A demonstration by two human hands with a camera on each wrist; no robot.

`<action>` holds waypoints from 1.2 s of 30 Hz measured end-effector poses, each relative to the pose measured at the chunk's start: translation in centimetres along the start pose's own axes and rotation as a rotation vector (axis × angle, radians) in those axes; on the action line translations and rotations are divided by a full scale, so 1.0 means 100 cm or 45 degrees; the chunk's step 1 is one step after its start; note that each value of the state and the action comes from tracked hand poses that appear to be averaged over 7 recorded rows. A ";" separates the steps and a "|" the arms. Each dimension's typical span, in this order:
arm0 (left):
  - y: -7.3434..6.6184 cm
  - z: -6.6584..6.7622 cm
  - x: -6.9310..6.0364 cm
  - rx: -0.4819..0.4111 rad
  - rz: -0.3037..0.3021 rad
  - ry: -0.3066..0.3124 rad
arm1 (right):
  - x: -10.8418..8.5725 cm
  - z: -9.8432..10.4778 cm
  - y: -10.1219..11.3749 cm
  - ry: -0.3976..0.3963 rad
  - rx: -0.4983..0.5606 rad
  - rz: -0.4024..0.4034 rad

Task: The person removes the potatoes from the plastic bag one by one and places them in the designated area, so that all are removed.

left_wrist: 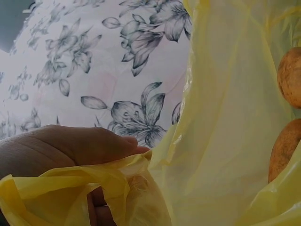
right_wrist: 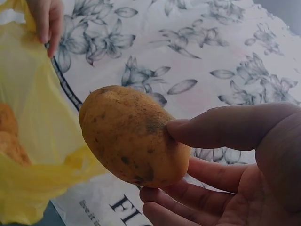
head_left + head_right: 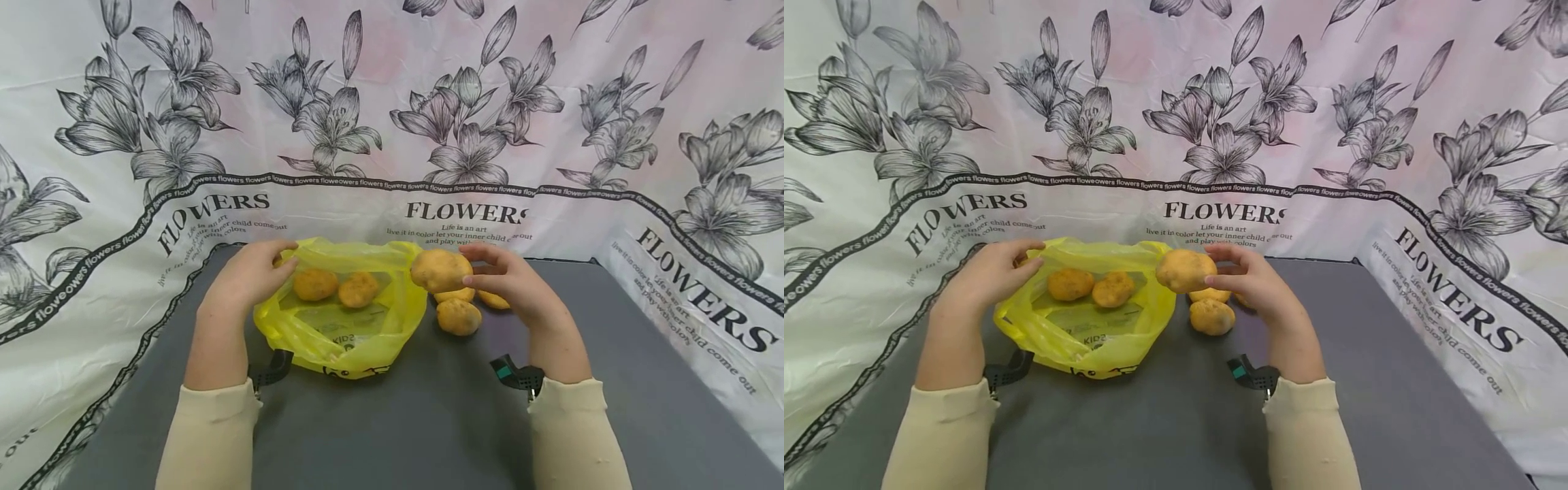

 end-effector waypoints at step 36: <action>0.002 -0.003 0.002 0.034 -0.002 0.014 | -0.050 0.071 -0.043 -0.184 0.005 -0.080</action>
Point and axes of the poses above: each hand's wrist, its own x-axis towards the middle knuckle, its own z-axis out of the back of the hand, y = z × x, the point moved 2 cm from there along x, towards the middle knuckle, and after that the axes turned 3 degrees about x, right-handed, at the moved point
